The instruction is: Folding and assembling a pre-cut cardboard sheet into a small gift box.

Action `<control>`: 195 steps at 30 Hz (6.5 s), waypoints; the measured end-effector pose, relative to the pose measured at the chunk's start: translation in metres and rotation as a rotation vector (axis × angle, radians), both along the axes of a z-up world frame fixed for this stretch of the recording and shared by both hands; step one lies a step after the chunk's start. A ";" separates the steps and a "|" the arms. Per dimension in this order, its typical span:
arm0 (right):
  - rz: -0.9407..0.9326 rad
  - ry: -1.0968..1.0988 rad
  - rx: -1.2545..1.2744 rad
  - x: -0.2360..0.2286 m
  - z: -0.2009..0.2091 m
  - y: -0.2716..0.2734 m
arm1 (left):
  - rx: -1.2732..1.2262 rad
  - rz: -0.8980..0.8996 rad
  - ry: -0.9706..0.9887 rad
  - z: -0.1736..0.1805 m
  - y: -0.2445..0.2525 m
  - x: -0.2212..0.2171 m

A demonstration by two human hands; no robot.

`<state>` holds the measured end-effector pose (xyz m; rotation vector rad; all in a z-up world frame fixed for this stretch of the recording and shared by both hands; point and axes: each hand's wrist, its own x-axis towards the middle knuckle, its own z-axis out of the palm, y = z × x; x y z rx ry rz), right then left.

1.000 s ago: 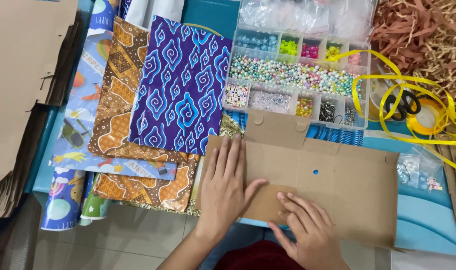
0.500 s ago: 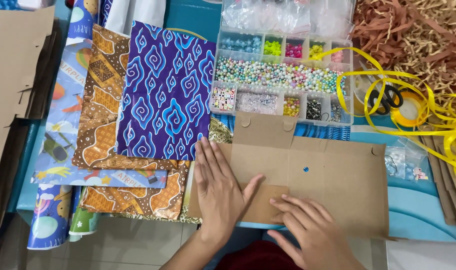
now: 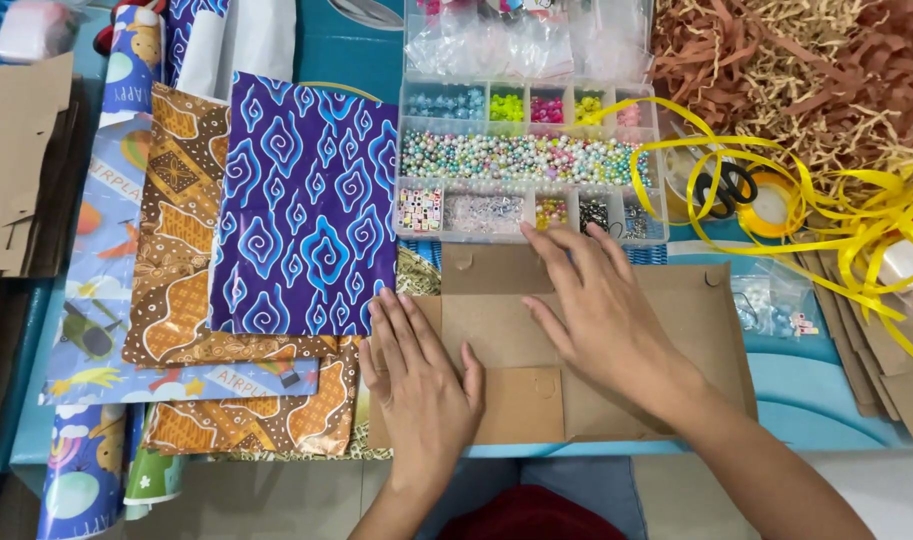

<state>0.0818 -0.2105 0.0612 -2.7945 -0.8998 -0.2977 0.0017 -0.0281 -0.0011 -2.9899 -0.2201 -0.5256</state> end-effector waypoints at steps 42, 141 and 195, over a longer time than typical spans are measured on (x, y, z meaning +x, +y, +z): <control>0.001 0.447 0.756 -0.060 -0.037 -0.015 | 0.440 -0.013 0.104 0.001 -0.053 -0.002; -0.483 -0.088 -0.183 -0.068 -0.062 -0.093 | -0.194 -0.519 0.038 -0.008 -0.063 0.005; -0.554 0.271 0.482 -0.045 -0.030 -0.175 | -0.166 -0.528 0.031 -0.007 -0.063 0.006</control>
